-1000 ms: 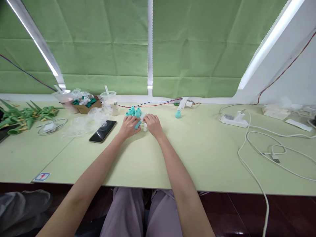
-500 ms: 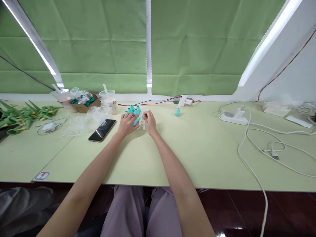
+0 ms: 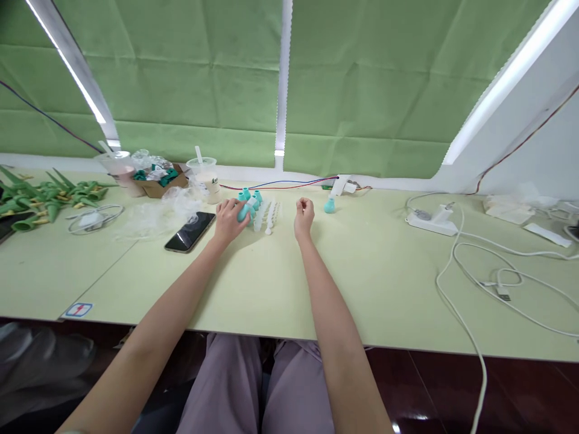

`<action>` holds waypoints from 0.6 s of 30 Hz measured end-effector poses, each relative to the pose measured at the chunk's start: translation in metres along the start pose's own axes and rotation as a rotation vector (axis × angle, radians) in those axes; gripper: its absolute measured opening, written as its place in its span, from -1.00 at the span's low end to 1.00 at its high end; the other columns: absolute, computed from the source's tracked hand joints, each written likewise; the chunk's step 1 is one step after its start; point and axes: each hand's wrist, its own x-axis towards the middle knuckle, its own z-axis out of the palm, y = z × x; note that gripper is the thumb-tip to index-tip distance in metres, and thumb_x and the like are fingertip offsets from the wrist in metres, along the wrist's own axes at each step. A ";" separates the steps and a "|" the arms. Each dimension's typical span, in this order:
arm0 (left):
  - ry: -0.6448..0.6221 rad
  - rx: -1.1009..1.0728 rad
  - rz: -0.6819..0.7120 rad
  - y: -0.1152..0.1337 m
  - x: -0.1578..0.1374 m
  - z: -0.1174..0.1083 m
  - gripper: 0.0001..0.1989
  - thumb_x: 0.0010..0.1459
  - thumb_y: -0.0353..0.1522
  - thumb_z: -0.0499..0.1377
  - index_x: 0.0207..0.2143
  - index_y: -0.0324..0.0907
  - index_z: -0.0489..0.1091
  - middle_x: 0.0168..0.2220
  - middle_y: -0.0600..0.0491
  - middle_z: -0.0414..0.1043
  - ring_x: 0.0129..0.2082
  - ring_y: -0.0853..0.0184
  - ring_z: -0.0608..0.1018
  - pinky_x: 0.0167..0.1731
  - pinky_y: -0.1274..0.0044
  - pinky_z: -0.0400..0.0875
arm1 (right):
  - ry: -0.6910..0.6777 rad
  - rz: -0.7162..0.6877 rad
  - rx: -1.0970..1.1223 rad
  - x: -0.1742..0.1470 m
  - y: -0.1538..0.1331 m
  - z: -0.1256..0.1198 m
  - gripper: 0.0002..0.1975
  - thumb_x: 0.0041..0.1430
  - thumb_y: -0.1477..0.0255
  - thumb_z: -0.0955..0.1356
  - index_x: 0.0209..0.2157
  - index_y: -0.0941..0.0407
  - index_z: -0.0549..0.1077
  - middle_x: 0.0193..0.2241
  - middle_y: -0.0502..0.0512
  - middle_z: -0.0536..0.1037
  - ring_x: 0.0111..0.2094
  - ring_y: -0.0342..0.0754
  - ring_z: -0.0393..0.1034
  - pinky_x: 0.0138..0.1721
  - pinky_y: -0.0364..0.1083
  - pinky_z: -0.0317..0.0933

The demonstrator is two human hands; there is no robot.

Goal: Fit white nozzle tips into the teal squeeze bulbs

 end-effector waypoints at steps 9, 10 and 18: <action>0.146 -0.216 -0.475 -0.032 0.006 0.017 -0.73 0.13 -0.25 0.07 -0.16 -0.17 0.38 -0.22 -0.03 0.39 -0.15 0.22 0.41 -0.11 0.41 0.23 | -0.359 -0.265 -0.649 -0.019 0.009 -0.002 -0.86 0.16 0.54 0.22 -0.38 0.10 0.39 -0.31 0.13 0.46 -0.20 0.03 0.27 -0.25 -0.05 0.05; 0.136 -0.240 -0.504 -0.037 0.005 0.020 -0.74 0.11 -0.25 0.09 -0.18 -0.18 0.38 -0.24 -0.02 0.40 -0.18 0.24 0.42 -0.13 0.43 0.25 | -0.369 -0.289 -0.675 -0.019 0.007 -0.001 -0.86 0.17 0.54 0.23 -0.38 0.10 0.40 -0.31 0.13 0.47 -0.21 0.03 0.27 -0.26 -0.04 0.03; 0.112 -0.369 -0.604 -0.056 0.002 0.036 -0.77 0.02 -0.28 0.17 -0.26 -0.19 0.41 -0.26 0.00 0.45 -0.30 0.31 0.47 -0.19 0.44 0.33 | -0.442 -0.377 -0.737 -0.017 0.010 0.005 -0.87 0.18 0.54 0.23 -0.39 0.12 0.39 -0.35 0.15 0.47 -0.25 0.03 0.26 -0.26 -0.03 -0.04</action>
